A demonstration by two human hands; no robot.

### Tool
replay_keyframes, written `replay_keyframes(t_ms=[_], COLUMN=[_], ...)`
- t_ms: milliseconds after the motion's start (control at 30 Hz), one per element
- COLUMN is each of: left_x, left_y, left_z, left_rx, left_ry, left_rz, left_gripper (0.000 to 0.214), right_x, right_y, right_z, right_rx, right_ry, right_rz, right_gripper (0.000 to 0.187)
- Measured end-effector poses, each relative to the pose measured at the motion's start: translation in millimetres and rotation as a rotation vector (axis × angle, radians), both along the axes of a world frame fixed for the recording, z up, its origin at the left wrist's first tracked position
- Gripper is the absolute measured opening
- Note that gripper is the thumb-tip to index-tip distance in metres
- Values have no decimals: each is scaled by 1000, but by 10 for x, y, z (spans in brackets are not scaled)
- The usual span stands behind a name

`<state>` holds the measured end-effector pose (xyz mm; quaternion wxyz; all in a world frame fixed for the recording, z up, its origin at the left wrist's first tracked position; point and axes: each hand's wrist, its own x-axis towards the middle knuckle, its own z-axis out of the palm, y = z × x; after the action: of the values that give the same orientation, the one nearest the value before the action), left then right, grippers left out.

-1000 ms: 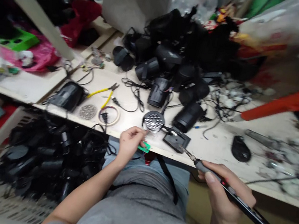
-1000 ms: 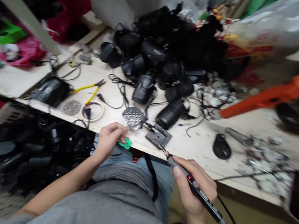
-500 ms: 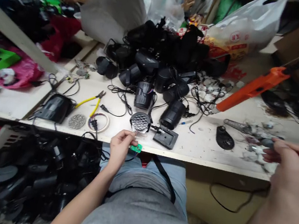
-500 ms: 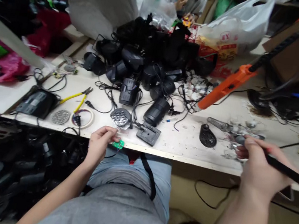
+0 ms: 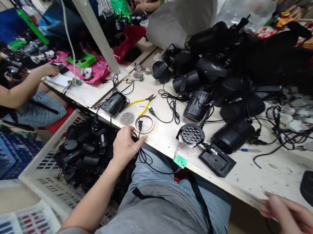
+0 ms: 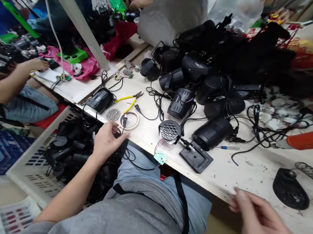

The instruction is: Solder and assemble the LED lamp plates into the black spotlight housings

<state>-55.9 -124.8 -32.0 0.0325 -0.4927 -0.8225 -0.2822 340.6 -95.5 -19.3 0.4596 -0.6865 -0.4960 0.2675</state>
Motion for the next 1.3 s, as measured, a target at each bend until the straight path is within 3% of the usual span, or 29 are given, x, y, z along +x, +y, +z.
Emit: replay_keyframes(t_ms=[67, 133, 200, 267, 333, 400, 533, 600, 633, 700, 767, 867, 967, 1100, 1300], left_x=[-4, 28, 72, 132, 223, 350, 592, 610, 582, 469, 335, 233, 300, 456, 540], left_y=[-4, 4, 5, -20, -83, -182, -393, -425, -402, -263, -15, 438, 808, 1052, 1166], left_z=[-127, -229, -276, -254, -166, -28, 278, 377, 399, 380, 288, 120, 50, 79, -35], left_rx=[1, 83, 194, 327, 462, 560, 586, 608, 648, 686, 525, 64, -161, -188, -126], left_ry=[-21, -122, -203, -155, -9, 131, 154, 9, -80, -250, -387, -604, -729, -826, -950], left_rz=[6, 13, 26, 21, -62, -233, -625, -702, -666, -504, -427, -691, -929, -1039, -1032], left_gripper=[38, 30, 19, 12, 9, 15, 25, 23, 22, 19, 18, 60, 90, 81, 50], right_x=[-385, -768, -1137, -1473, -1752, -1942, -1961, -1790, -1672, -1403, -1134, -829, -691, -658, -578], right_y=[-47, -41, -11, 23, 59, 98, 173, 195, 199, 195, 183, 168, 166, 157, 143], right_z=[156, 284, 343, 336, 299, 271, 268, 275, 280, 292, 309, 341, 380, 450, 591], right_rx=[48, 216, 388, 541, 650, 756, 892, 910, 902, 848, 752, 524, 407, 319, 283], right_ry=[-47, -109, -161, -263, -457, -626, -693, -654, -626, -553, -438, -274, -131, 37, 241], right_rz=[238, 550, 771, 889, 923, 904, 850, 809, 763, 628, 460, 251, 123, 5, -60], right_gripper=[23, 15, 11, 13, 30, 41, 34, 33, 35, 43, 42, 27, 25, 26, 24])
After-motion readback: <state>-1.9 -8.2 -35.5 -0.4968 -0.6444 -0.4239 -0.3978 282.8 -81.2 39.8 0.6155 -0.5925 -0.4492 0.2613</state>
